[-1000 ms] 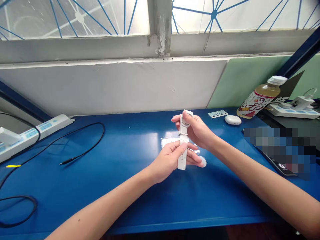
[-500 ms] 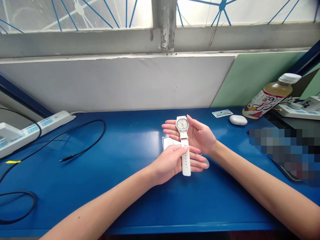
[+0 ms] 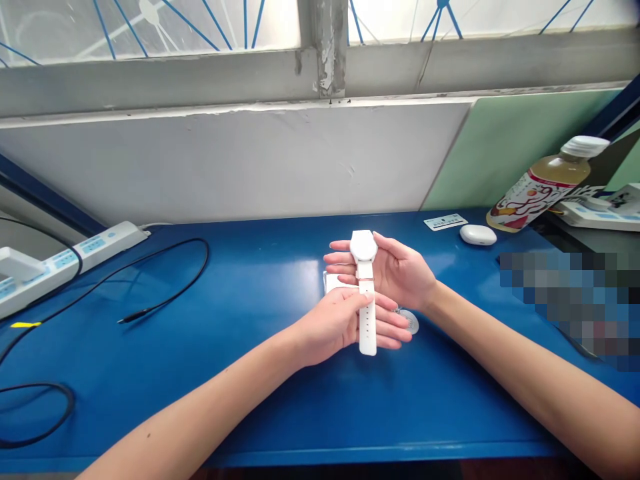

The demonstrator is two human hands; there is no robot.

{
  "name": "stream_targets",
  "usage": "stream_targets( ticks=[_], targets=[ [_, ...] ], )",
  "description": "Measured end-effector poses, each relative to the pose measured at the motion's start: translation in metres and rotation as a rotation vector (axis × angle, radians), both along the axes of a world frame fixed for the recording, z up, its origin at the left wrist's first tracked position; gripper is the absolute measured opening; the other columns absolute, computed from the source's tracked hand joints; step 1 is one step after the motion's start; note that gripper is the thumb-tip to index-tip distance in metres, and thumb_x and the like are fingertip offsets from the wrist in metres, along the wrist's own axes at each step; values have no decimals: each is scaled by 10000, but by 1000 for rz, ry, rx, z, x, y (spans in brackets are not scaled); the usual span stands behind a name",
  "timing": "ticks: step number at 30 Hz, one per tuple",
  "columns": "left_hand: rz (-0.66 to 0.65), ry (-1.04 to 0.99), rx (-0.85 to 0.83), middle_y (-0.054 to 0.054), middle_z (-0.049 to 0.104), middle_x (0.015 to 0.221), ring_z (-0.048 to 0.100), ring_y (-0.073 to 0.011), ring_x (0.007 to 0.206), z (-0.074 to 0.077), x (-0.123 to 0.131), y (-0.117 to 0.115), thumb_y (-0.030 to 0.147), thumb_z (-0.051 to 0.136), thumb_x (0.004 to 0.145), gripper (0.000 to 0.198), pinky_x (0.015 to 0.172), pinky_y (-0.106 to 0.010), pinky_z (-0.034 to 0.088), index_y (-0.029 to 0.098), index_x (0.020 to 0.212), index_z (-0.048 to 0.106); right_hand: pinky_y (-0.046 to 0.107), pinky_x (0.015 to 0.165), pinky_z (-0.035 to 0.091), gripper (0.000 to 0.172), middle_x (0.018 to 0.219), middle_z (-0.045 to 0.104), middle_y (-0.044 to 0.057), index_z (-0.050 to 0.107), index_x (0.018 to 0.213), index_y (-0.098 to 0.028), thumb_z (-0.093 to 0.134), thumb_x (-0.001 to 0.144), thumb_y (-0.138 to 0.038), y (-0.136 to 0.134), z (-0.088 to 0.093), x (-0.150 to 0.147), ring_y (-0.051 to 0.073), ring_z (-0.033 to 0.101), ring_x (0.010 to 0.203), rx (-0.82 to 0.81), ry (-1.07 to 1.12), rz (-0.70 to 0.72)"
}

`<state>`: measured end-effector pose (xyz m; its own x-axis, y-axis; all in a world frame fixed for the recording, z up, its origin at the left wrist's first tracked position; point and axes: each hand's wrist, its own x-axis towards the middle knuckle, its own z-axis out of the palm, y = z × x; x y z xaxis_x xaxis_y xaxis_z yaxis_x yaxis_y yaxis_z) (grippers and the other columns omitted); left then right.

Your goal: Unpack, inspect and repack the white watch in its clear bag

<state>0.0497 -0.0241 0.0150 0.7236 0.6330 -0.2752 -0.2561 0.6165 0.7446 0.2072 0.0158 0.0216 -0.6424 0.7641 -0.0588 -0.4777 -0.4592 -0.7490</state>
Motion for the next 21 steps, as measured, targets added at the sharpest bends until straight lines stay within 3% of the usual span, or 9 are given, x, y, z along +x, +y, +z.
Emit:
stream_targets(
  ticks=[10,21],
  targets=[
    [103,65,5,-147,729,912,750,-230,794,2,4,-2,236,485,1008,244,814,-401,586,78,936,656,360,949,495,529,1048,756,103,660,1230,-111,301,971,-401,3,1,5,208,695,952,-10,34,-34],
    [122,42,5,-109,706,840,729,-205,766,2,4,-5,279,607,953,214,830,-384,565,76,899,653,301,887,523,409,987,734,70,703,1154,-164,458,932,-404,2,0,5,186,674,915,10,11,-92]
  ],
)
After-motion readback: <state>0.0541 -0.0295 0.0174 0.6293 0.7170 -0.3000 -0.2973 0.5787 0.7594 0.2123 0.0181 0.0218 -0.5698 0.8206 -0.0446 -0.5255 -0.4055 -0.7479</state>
